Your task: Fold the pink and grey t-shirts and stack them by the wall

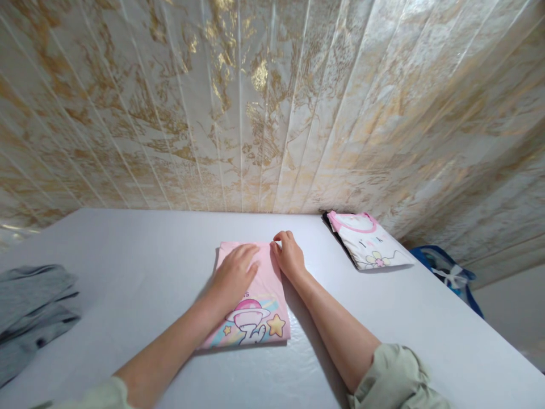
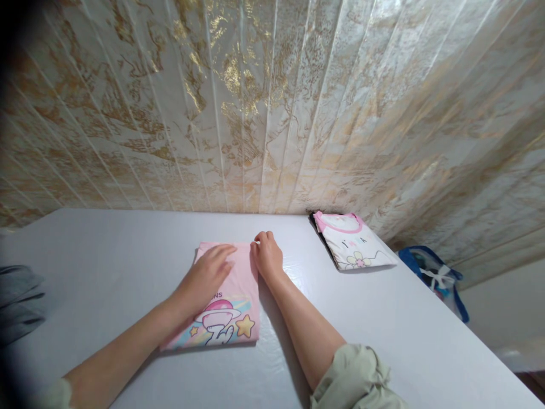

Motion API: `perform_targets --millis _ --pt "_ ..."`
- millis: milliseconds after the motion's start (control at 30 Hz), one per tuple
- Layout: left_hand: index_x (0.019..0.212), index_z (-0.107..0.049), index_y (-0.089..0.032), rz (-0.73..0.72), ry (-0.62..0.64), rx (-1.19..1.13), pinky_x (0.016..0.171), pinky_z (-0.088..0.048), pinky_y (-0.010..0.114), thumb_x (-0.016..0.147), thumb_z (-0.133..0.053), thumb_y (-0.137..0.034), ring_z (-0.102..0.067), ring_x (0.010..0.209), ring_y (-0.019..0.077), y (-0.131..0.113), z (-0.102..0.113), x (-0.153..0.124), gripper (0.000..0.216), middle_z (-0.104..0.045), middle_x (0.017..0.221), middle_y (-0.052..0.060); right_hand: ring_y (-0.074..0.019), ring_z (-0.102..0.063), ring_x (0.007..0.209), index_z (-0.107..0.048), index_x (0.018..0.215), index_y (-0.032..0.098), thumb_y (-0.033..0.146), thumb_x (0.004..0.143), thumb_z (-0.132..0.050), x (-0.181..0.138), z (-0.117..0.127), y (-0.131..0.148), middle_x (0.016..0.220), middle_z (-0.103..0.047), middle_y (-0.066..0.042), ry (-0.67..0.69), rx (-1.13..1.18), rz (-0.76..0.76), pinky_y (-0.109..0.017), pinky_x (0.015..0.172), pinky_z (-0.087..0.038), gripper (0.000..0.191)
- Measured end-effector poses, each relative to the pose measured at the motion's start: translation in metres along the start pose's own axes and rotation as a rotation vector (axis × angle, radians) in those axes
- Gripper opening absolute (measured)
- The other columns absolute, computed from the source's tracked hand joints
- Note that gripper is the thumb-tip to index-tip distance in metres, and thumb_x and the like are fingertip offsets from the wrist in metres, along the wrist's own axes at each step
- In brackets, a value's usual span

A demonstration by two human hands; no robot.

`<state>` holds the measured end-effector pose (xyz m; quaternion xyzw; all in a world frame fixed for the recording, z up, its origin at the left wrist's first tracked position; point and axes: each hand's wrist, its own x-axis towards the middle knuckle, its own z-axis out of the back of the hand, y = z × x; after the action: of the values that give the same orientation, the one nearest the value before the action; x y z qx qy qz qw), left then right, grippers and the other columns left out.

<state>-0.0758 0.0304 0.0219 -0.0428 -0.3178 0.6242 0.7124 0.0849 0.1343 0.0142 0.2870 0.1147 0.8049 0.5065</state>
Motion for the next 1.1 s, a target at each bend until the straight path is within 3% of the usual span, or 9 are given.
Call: perform_targets --millis 100,233,333,467,800,900,1000,1100 --pt "0.138 -0.049 -0.021 0.002 0.142 0.156 0.118 -0.023 0.045 0.09 -0.043 -0.035 -0.039 0.138 0.0252 -0.008 -0.016 -0.01 0.05 -0.047 0.148 0.01 -0.0201 -0.055 0.098 -0.062 0.103 0.021 0.019 0.095 -0.045 -0.007 0.005 0.011 0.106 -0.061 -0.008 -0.004 -0.045 0.163 -0.031 0.086 -0.04 0.019" --pt "0.144 -0.042 -0.02 0.057 0.22 0.283 0.119 -0.016 0.046 0.091 -0.04 -0.034 -0.031 0.143 0.0235 0.006 -0.022 -0.014 0.055 -0.038 0.154 0.009 -0.0191 -0.051 0.119 -0.059 0.124 0.025 0.021 0.098 -0.039 -0.018 0.0 0.019 0.127 -0.061 -0.006 0.215 -0.025 0.384 -0.037 0.106 -0.03 0.032" --pt "0.145 -0.042 -0.02 0.1 0.231 0.306 0.119 -0.016 0.046 0.091 -0.038 -0.038 -0.029 0.144 0.0248 0.017 -0.016 -0.009 0.056 -0.035 0.155 0.009 -0.02 -0.037 0.137 -0.044 0.141 0.025 0.028 0.1 -0.036 -0.023 -0.007 0.016 0.147 -0.045 -0.006 0.31 -0.055 0.321 -0.045 0.113 -0.022 0.042" --pt "0.145 -0.041 -0.019 0.225 0.219 0.316 0.117 -0.018 0.05 0.092 -0.036 -0.04 -0.026 0.145 0.0279 0.029 -0.007 -0.002 0.058 -0.032 0.156 0.01 -0.0201 -0.027 0.143 -0.035 0.148 0.027 0.037 0.099 -0.037 -0.022 -0.01 0.012 0.155 -0.034 -0.005 0.378 -0.095 0.251 -0.047 0.115 -0.017 0.05" --pt "0.145 -0.04 -0.02 0.315 0.213 0.242 0.118 -0.018 0.048 0.093 -0.032 -0.038 -0.022 0.147 0.0253 0.04 -0.007 0.003 0.056 -0.029 0.158 0.007 -0.0262 -0.023 0.144 -0.032 0.149 0.022 0.05 0.098 -0.034 -0.012 -0.013 0.005 0.156 -0.03 -0.008 0.331 -0.154 0.093 -0.052 0.115 -0.014 0.058" --pt "0.143 -0.043 -0.02 0.338 0.201 0.182 0.118 -0.021 0.044 0.093 -0.031 -0.03 -0.03 0.143 0.022 0.051 -0.003 0.01 0.053 -0.037 0.155 0.006 -0.0234 -0.027 0.143 -0.033 0.148 0.019 0.044 0.1 -0.031 -0.006 -0.009 0.001 0.154 -0.034 -0.01 0.317 -0.124 0.071 -0.047 0.114 -0.019 0.054" --pt "0.14 -0.047 -0.016 0.336 0.219 0.154 0.112 -0.032 0.031 0.089 -0.03 -0.021 -0.045 0.134 0.0167 0.066 0.011 0.024 0.053 -0.049 0.147 0.007 -0.0203 -0.041 0.133 -0.033 0.147 0.015 0.034 0.1 -0.03 0.007 0.003 -0.004 0.148 -0.041 -0.014 0.342 -0.129 0.051 -0.035 0.106 -0.032 0.05" --pt "0.126 -0.06 -0.014 0.305 0.271 0.139 0.101 -0.042 0.023 0.083 -0.039 -0.02 -0.058 0.12 0.0168 0.076 0.027 0.042 0.049 -0.063 0.132 0.007 -0.02 -0.057 0.113 -0.051 0.133 0.017 0.028 0.095 -0.044 0.021 0.016 -0.005 0.129 -0.057 -0.013 0.439 -0.179 0.078 -0.027 0.09 -0.041 0.041"
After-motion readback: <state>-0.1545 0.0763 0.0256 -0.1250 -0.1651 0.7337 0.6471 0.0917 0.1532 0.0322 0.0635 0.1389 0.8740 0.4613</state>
